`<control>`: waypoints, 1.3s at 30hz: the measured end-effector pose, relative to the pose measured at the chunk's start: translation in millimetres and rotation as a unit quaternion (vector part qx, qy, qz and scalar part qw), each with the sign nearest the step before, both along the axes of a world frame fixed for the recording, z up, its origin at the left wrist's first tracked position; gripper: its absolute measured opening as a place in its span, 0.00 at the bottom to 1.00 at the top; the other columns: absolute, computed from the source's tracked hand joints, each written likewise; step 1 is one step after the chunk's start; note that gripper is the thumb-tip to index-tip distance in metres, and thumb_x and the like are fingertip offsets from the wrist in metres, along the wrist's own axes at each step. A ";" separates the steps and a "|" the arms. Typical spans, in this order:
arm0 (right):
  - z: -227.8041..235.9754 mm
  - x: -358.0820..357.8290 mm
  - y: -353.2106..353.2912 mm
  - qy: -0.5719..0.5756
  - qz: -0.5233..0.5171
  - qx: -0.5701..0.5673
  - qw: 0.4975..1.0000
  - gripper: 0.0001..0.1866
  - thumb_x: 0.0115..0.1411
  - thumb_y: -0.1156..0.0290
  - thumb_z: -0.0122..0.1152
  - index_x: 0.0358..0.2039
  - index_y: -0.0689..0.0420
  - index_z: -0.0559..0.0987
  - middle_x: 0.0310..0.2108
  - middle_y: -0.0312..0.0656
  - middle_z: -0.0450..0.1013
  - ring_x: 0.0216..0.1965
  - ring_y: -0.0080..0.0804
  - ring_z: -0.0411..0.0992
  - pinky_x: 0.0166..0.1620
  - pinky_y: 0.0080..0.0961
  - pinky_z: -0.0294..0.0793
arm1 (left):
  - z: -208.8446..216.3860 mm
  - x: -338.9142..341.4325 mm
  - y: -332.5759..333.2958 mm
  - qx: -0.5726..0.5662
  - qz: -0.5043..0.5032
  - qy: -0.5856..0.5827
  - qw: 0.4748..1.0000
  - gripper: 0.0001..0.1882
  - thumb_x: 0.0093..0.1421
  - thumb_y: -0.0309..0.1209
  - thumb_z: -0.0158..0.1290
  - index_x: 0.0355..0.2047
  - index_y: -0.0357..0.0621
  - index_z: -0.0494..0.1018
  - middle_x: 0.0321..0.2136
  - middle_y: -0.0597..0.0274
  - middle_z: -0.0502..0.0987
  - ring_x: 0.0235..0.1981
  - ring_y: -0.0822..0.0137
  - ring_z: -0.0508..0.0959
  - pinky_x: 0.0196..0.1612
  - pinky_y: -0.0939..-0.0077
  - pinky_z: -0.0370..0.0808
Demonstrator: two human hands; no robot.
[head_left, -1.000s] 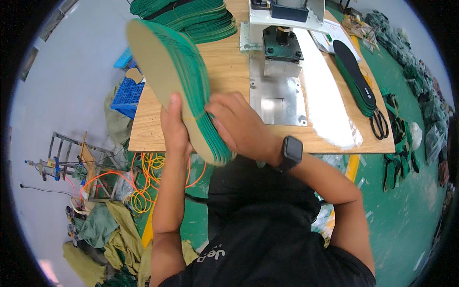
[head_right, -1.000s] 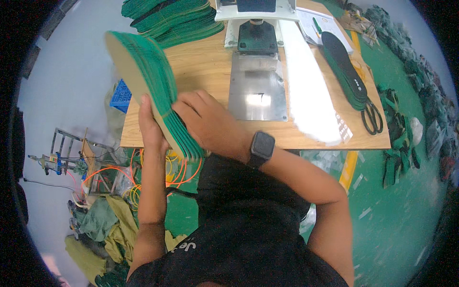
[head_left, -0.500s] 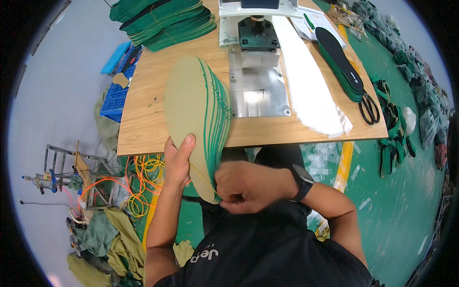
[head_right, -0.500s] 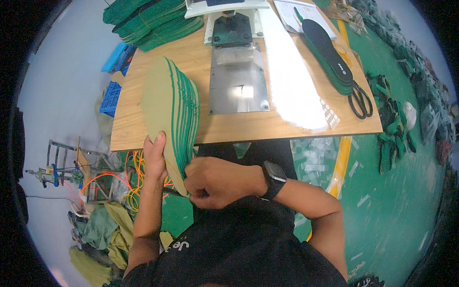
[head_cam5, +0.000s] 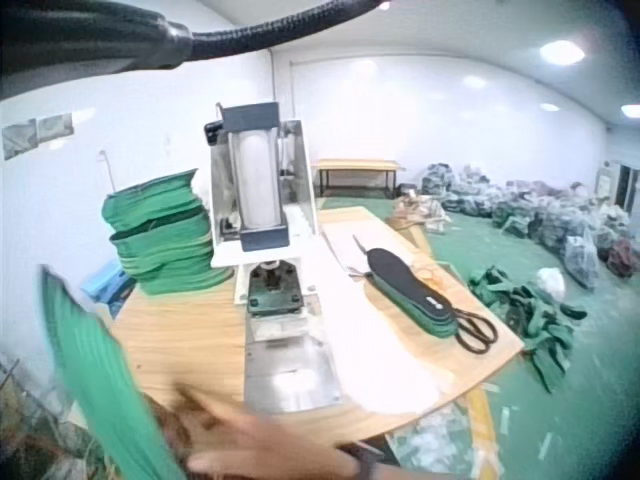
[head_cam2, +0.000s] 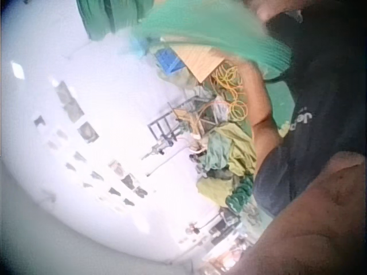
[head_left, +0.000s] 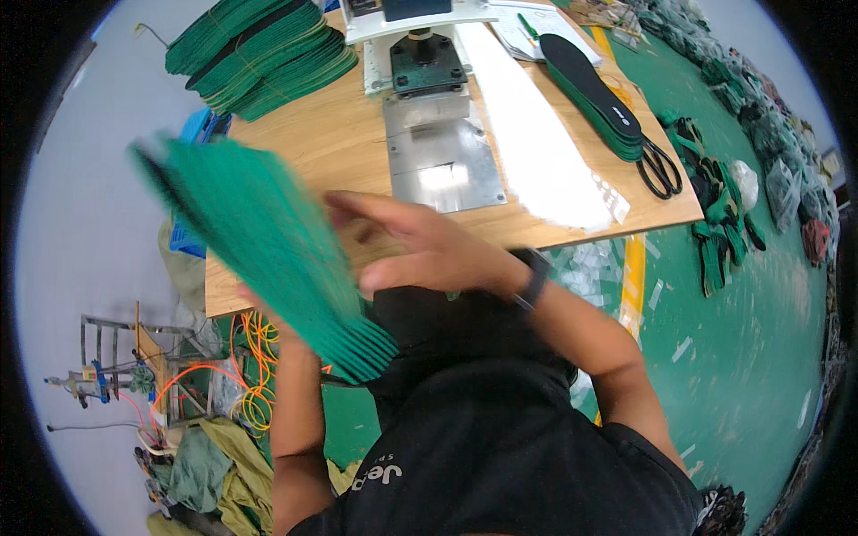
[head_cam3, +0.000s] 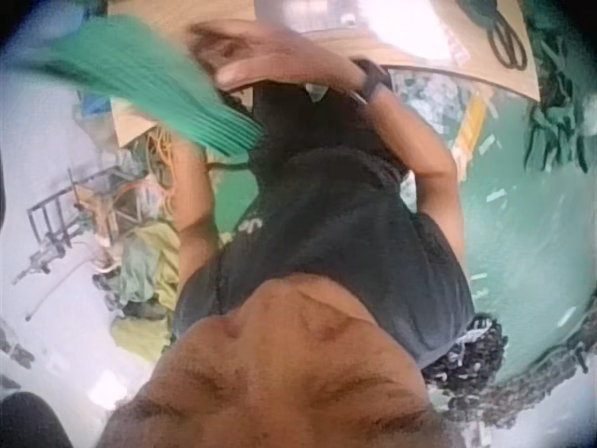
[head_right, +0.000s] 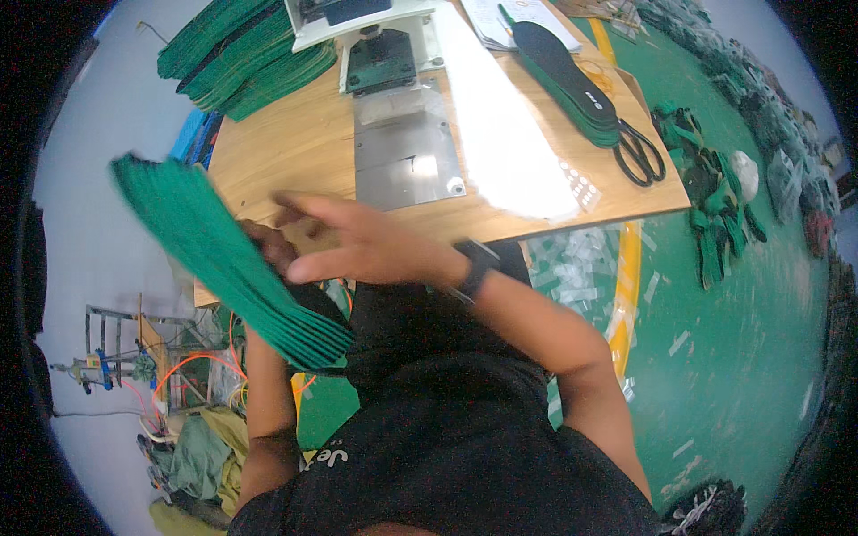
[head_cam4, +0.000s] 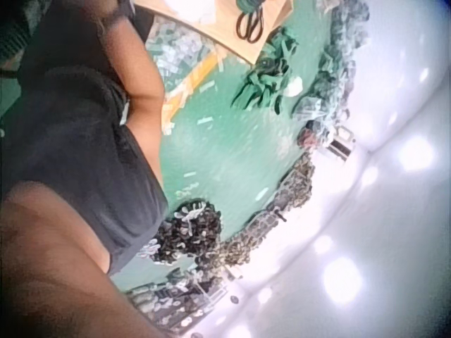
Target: The person picks up a stack of green shoe insoles and places them under a press machine one at a time to apply size stickers, then uses shears to cut the sticker strip.
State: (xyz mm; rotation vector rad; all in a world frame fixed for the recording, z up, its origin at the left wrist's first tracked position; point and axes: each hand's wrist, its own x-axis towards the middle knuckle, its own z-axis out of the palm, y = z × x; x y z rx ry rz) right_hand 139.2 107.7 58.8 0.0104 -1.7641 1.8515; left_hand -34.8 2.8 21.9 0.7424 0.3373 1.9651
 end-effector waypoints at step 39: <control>7.8 -127.5 4.9 -0.183 -0.140 0.630 0.742 0.07 0.38 0.71 0.63 0.19 0.57 0.75 0.23 0.44 0.74 0.29 0.36 0.75 0.31 0.30 0.73 | 70.5 67.6 -5.6 -0.129 0.451 0.680 0.563 0.24 0.42 0.41 0.65 0.37 0.39 0.75 0.21 0.57 0.75 0.18 0.64 0.74 0.25 0.71 0.72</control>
